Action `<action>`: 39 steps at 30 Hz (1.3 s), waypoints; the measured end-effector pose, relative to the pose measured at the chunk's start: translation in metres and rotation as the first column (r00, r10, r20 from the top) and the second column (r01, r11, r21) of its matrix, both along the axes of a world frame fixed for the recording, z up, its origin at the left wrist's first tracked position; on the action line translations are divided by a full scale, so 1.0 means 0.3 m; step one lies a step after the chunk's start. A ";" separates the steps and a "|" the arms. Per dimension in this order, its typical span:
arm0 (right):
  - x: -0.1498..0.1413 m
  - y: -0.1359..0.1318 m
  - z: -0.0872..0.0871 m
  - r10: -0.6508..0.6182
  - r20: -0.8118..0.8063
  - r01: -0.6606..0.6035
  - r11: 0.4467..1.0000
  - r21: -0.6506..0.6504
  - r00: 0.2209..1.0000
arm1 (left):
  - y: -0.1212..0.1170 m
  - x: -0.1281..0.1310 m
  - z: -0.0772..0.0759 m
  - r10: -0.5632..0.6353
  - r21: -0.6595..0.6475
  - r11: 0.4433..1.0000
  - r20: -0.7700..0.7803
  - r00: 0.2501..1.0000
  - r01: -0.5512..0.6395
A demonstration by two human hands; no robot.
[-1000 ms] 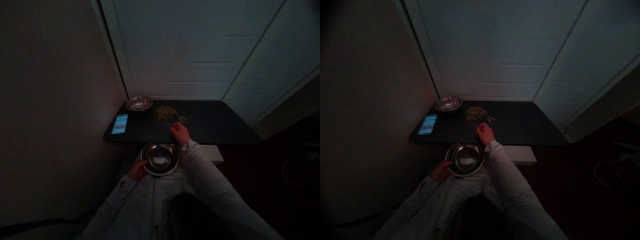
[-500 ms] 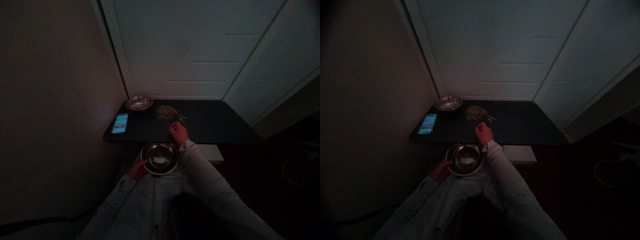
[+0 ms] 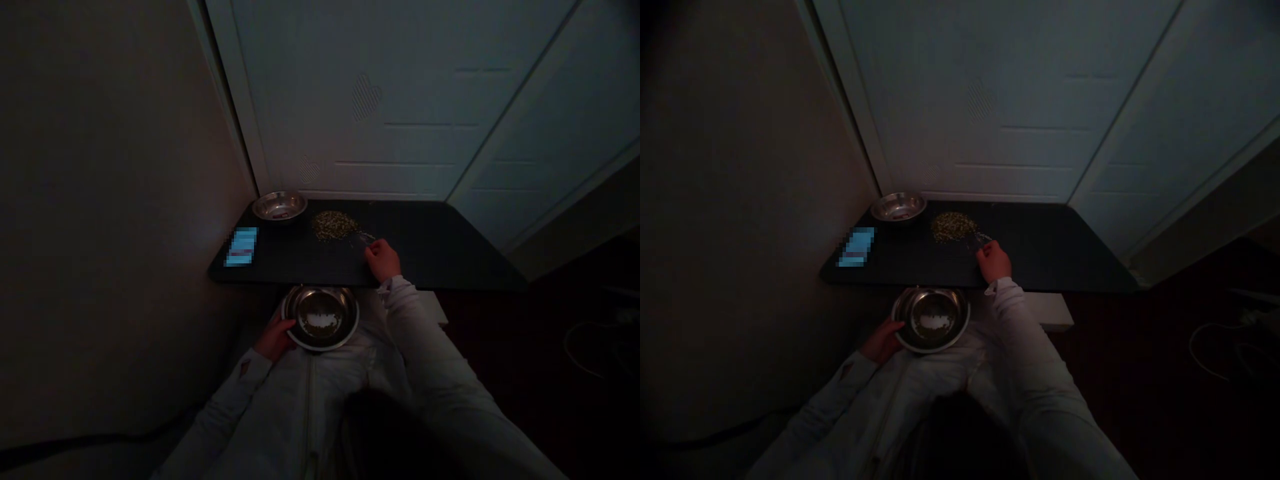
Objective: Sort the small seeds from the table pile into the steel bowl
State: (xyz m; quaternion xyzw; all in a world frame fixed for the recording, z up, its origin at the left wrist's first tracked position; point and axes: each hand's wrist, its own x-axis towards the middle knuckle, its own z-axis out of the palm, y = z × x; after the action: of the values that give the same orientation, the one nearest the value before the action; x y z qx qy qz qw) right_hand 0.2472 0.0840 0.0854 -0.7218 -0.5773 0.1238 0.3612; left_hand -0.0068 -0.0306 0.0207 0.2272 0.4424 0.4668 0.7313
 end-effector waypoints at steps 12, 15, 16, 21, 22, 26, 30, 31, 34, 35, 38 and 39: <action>0.087 0.043 -0.001 -0.045 -0.068 0.050 0.996 0.074 0.997 | -0.004 -0.008 -0.010 0.005 0.002 1.000 -0.035 0.999 -0.005; 0.116 0.049 0.001 0.012 -0.103 0.002 0.991 0.135 0.995 | 0.001 -0.012 -0.015 0.013 -0.011 1.000 -0.023 1.000 -0.013; 0.125 0.050 0.002 0.048 -0.105 -0.033 0.989 0.145 0.993 | 0.002 -0.012 -0.015 0.012 -0.011 1.000 -0.019 1.000 -0.012; 0.152 0.043 0.011 0.186 -0.057 -0.180 0.980 0.087 0.981 | -0.001 -0.008 -0.009 0.016 0.009 1.000 -0.005 1.000 -0.016; 0.154 0.042 0.013 0.193 -0.041 -0.190 0.979 0.070 0.980 | -0.002 -0.008 -0.006 0.024 0.018 1.000 0.000 1.000 -0.024; 0.165 0.061 0.018 0.186 0.012 -0.186 0.982 0.032 0.983 | -0.005 -0.009 -0.004 -0.002 0.026 1.000 -0.005 1.000 0.002; 0.183 0.124 0.013 0.156 0.044 -0.156 0.988 -0.003 0.987 | -0.005 -0.009 -0.014 -0.013 0.028 1.000 -0.005 1.000 0.013; 0.188 0.144 0.012 0.146 0.049 -0.145 0.989 -0.010 0.988 | -0.005 -0.008 -0.017 -0.006 0.032 0.999 0.000 1.000 0.006; 0.196 0.197 0.009 0.147 0.068 -0.147 0.989 -0.010 0.987 | -0.007 -0.007 -0.026 0.005 0.036 0.999 0.018 1.000 -0.005; 0.196 0.211 0.009 0.149 0.076 -0.149 0.989 -0.003 0.986 | -0.007 -0.008 -0.030 0.005 0.035 0.999 0.021 1.000 -0.006; 0.193 0.245 0.008 0.164 0.086 -0.167 0.986 0.028 0.983 | -0.007 -0.012 -0.044 0.002 0.022 1.000 0.000 1.000 -0.002; 0.192 0.253 0.007 0.172 0.078 -0.175 0.984 0.039 0.982 | -0.006 -0.013 -0.048 0.003 0.017 1.000 -0.012 1.000 -0.003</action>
State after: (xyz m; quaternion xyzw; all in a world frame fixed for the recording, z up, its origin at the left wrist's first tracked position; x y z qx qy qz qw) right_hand 0.3046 0.1598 0.0876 -0.6643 -0.6538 0.1147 0.3436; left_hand -0.0109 -0.0325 0.0064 0.2352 0.4431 0.4703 0.7260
